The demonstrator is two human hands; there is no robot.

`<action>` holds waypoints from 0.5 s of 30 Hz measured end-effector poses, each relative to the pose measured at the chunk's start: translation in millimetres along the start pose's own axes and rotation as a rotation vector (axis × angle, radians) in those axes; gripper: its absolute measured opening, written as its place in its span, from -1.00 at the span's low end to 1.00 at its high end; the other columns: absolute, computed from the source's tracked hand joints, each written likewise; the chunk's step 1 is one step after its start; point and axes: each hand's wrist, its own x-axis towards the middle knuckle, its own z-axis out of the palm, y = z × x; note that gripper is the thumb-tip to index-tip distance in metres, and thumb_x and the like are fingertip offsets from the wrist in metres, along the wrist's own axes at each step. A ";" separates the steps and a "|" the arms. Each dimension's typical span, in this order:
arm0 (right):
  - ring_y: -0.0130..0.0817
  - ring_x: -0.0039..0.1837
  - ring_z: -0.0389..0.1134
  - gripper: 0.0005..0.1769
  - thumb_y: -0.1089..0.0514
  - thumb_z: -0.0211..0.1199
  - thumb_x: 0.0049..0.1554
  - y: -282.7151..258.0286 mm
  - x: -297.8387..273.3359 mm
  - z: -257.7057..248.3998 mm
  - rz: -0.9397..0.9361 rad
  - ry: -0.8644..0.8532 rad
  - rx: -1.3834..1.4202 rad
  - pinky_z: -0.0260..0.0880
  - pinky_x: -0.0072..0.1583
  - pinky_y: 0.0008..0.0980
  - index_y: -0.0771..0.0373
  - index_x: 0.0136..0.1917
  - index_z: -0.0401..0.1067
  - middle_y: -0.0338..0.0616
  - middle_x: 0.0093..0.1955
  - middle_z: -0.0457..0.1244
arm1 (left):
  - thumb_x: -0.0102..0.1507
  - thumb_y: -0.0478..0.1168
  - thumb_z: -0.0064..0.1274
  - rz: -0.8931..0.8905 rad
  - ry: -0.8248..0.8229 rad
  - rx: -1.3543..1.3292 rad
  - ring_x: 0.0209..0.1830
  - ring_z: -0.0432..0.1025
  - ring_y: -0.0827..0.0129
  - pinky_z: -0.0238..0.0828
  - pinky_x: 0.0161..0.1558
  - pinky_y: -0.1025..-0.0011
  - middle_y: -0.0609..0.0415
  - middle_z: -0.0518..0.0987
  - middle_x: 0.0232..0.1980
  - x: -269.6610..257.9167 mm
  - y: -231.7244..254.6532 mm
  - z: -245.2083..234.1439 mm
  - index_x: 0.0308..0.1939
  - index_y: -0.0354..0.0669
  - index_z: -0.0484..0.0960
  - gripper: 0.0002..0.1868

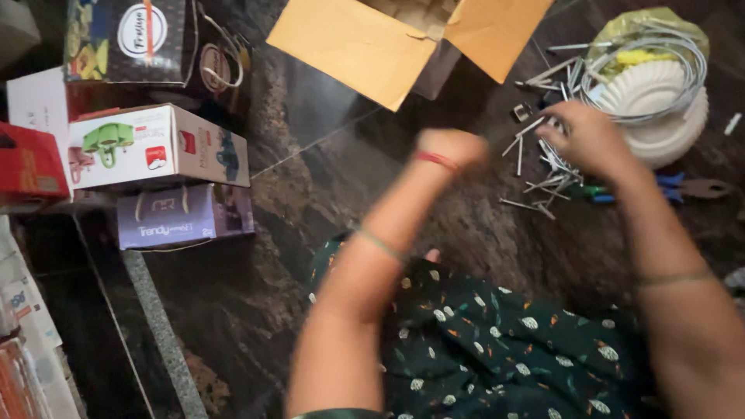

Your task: The person empties a cardboard box of hardware supplies onto the floor, then sorts and arranges items including nails, wire, pliers, tape, and a glass bowl. They place some items into a separate white box and return a coil of wire to the original box.

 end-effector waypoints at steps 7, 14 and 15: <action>0.03 0.20 0.40 -0.60 -0.02 0.34 0.13 -120.1 51.5 66.5 -0.400 -0.138 0.034 0.41 0.22 -0.10 0.19 0.19 0.53 0.03 0.16 0.37 | 0.39 -0.15 0.07 -0.700 0.731 0.063 0.19 0.58 -0.10 0.50 0.20 -0.02 -0.20 0.68 0.14 -108.6 -291.5 -44.6 -0.04 -0.11 0.75 -0.80; 0.05 0.38 0.25 -0.56 0.04 0.28 0.13 -239.6 134.5 145.5 -0.611 -0.169 0.098 0.23 0.35 -0.06 0.26 0.23 0.47 0.04 0.41 0.25 | 0.05 0.10 0.37 -0.938 1.035 0.176 0.55 -0.09 -0.23 0.08 0.31 -0.41 -0.08 0.04 0.57 -140.6 -396.0 -40.6 0.52 -0.03 0.19 0.04; 0.06 0.43 0.22 -0.58 0.02 0.28 0.15 -249.5 144.9 148.1 -0.627 -0.106 0.050 0.20 0.39 -0.06 0.25 0.22 0.48 0.04 0.44 0.23 | 0.02 0.13 0.36 -0.985 0.993 0.162 0.51 -0.09 -0.27 0.09 0.24 -0.47 -0.06 0.03 0.56 -139.3 -403.7 -39.1 0.54 0.00 0.13 0.10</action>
